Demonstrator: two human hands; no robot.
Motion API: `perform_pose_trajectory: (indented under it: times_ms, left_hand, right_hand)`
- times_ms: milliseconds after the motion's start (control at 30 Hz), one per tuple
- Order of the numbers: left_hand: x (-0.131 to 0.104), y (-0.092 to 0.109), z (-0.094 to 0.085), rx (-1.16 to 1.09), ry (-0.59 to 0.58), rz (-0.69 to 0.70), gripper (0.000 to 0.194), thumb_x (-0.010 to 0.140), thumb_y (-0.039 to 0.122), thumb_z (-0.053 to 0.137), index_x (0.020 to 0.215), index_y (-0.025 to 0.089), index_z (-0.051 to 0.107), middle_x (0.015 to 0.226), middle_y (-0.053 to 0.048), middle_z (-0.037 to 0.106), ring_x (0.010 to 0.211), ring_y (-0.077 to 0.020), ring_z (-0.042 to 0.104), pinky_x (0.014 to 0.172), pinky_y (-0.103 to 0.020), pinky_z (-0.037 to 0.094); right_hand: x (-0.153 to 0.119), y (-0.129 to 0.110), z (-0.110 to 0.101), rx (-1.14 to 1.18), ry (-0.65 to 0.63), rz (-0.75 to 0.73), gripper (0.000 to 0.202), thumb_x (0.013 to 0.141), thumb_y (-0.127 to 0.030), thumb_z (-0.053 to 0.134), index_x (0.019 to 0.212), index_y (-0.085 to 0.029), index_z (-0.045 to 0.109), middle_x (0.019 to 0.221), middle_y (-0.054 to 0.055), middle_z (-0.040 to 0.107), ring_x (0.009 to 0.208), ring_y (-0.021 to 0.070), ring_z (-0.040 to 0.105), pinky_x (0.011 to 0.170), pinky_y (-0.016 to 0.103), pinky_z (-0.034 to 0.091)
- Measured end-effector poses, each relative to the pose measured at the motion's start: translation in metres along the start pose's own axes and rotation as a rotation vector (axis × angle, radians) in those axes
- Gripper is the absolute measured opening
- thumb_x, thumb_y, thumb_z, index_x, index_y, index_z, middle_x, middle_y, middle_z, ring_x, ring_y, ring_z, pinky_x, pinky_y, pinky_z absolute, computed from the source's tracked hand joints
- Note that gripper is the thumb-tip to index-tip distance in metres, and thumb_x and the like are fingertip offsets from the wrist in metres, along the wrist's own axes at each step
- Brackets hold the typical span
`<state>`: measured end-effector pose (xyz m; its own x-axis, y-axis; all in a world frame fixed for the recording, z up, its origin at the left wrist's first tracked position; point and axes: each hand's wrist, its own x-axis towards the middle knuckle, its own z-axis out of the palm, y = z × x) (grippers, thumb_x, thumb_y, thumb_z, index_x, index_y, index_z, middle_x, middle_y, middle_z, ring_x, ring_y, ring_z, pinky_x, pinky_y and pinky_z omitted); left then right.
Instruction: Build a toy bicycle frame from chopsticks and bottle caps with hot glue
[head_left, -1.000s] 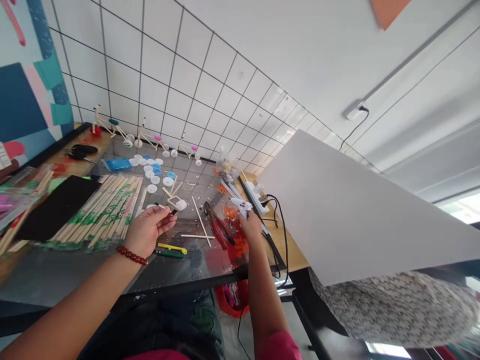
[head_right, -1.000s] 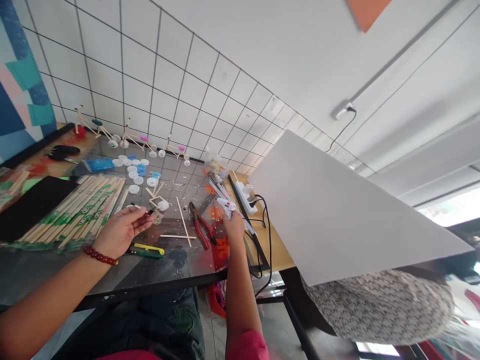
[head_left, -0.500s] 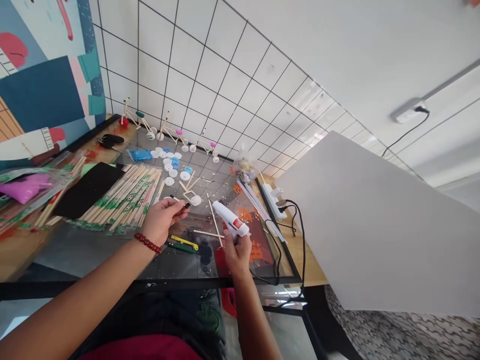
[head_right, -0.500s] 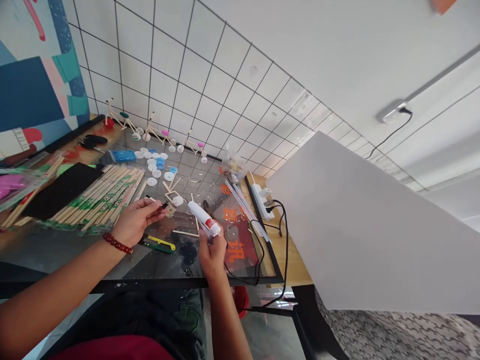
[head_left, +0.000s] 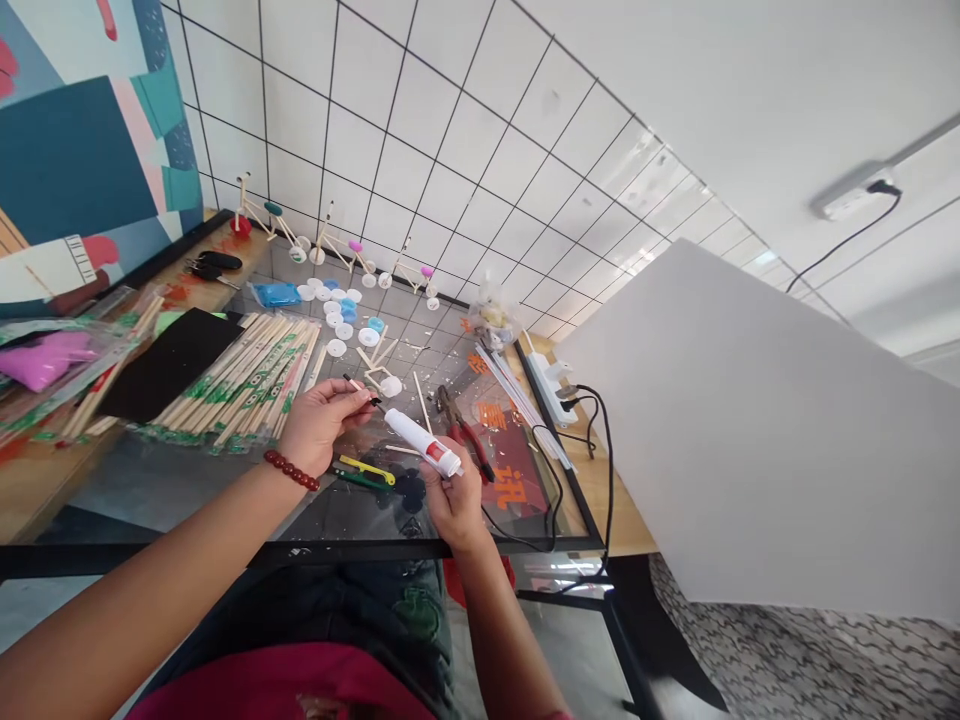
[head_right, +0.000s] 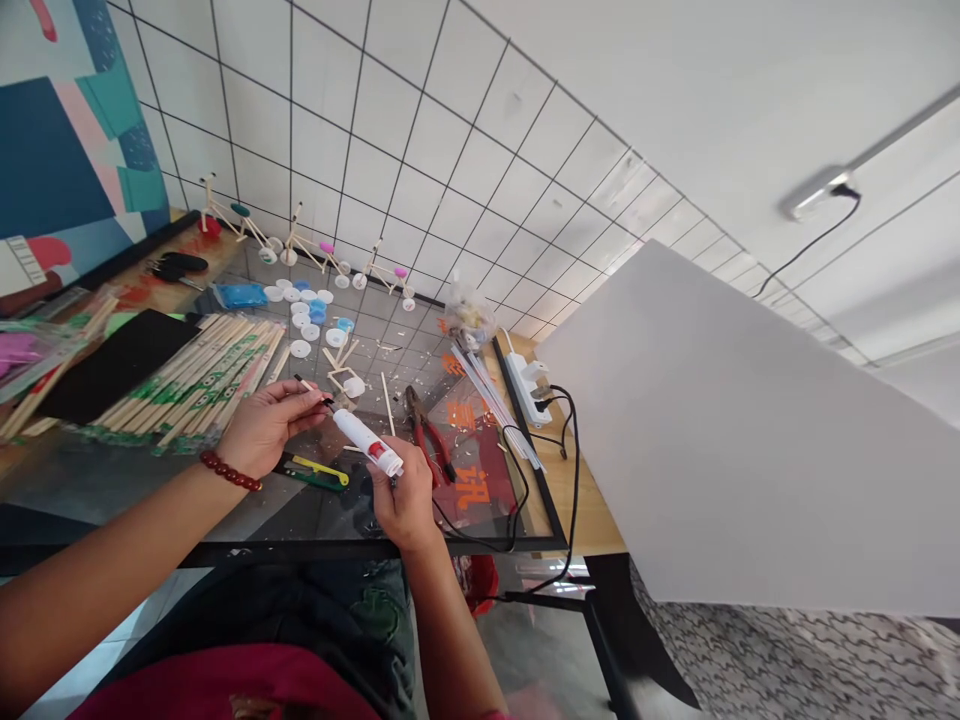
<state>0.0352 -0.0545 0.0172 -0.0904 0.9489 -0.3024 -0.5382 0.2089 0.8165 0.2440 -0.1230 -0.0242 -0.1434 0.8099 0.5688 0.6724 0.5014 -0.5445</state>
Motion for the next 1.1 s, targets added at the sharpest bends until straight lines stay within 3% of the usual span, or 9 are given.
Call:
perform_pose_trajectory:
  times_ms: [600, 1100]
  left_hand:
    - [0.0014, -0.0034, -0.0008, 0.013, -0.026, 0.015, 0.032, 0.05, 0.024, 0.092, 0.071, 0.013, 0.071, 0.076, -0.006, 0.075, 0.064, -0.015, 0.07, 0.061, -0.024, 0.058]
    - [-0.0001, -0.0019, 0.0004, 0.027, -0.017, 0.025, 0.032, 0.05, 0.025, 0.093, 0.068, 0.013, 0.069, 0.075, -0.006, 0.075, 0.065, -0.0153, 0.069, 0.063, -0.026, 0.056]
  right_hand:
    - [-0.0006, 0.0033, 0.0018, -0.067, 0.001, 0.001, 0.031, 0.096, -0.033, 0.051, 0.125, -0.022, 0.056, 0.112, 0.011, 0.07, 0.1, 0.0244, 0.068, 0.088, 0.041, 0.056]
    - [0.0, 0.0062, 0.0034, -0.057, 0.035, 0.003, 0.03, 0.096, -0.028, 0.051, 0.124, -0.021, 0.057, 0.114, 0.012, 0.071, 0.101, 0.0245, 0.069, 0.089, 0.041, 0.056]
